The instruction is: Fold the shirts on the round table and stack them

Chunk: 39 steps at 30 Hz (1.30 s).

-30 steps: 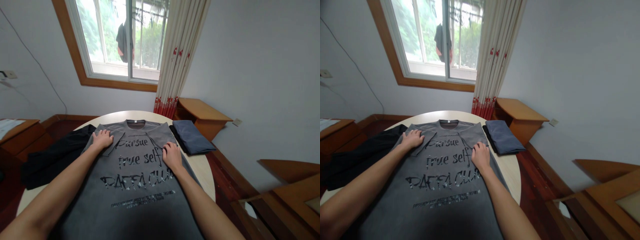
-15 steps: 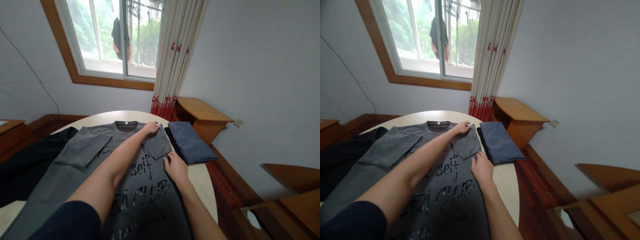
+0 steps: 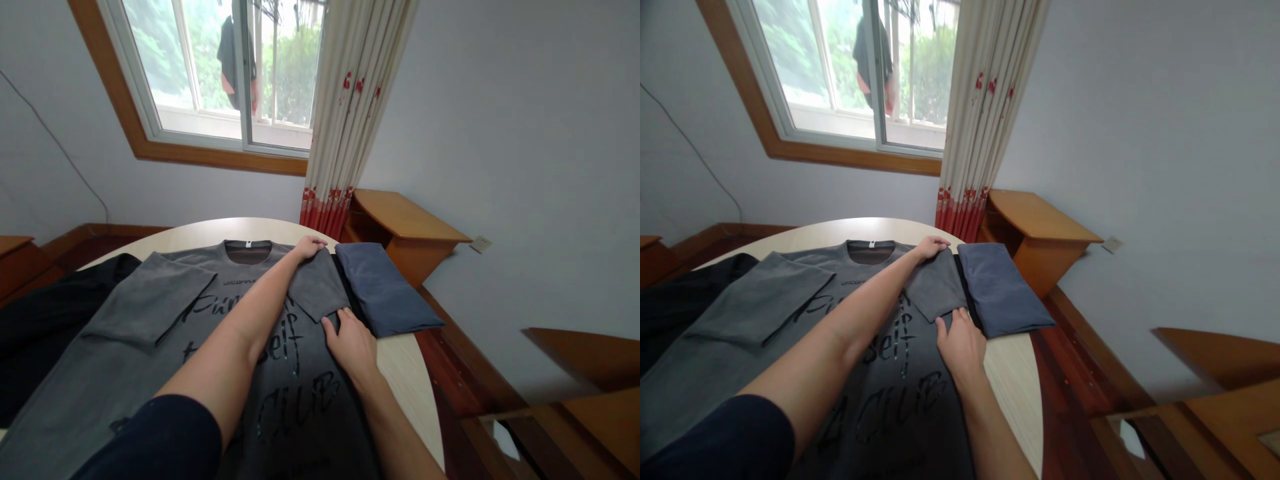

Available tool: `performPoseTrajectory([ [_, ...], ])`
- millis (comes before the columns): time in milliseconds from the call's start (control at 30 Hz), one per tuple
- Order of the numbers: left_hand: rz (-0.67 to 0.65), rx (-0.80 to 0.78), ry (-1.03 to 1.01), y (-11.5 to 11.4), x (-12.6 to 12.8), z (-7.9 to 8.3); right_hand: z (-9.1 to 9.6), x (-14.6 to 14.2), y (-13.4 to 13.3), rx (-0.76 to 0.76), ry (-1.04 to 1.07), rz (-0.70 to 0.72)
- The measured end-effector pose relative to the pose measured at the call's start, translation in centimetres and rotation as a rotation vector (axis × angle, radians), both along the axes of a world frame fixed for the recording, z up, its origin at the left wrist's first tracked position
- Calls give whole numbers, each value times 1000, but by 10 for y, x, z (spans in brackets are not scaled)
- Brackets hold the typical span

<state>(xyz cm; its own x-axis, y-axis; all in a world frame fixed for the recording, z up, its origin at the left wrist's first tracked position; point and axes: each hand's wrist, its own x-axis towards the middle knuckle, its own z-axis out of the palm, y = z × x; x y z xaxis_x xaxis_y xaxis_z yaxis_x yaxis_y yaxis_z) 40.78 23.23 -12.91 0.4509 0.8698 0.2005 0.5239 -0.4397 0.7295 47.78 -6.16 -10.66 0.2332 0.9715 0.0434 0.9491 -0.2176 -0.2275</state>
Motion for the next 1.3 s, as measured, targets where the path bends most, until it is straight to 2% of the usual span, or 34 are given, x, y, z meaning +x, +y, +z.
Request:
performPoseTrajectory([
  [133, -39, 77, 79, -11, -6, 1, -2, 2, -1, 39, 32, -27],
  [233, -31, 155, 202, -24, -6, 9, -3, 6, -1, 184, 98, -33],
  [333, 1, 223, 318, -43, -1, 13, -6, 6, 2, 404, 161, 116],
  [400, -25, 238, 385, -56, 2, 9, -9, 3, 5, 452, 158, 252],
  [500, -106, 247, 503, -70, 3, -2, -15, -5, 8, 295, 97, 376],
  [600, -129, 244, 596, -76, 1, -7, -19, -11, 8, 90, 56, 402],
  [700, -53, 215, 633, -86, -2, -1, -20, -11, 8, 17, 36, 397],
  [800, 51, 244, 626, -109, -14, 2, -20, -11, 9, 8, 21, 388],
  [933, -1, 237, 627, -154, -58, -5, -23, -11, 10, 24, -7, 386],
  [1100, -48, 245, 659, -219, -143, -12, -31, -12, 12, 64, -36, 374],
  [1300, -63, 221, 680, -301, -232, -10, -35, -12, 10, 137, -64, 372],
])
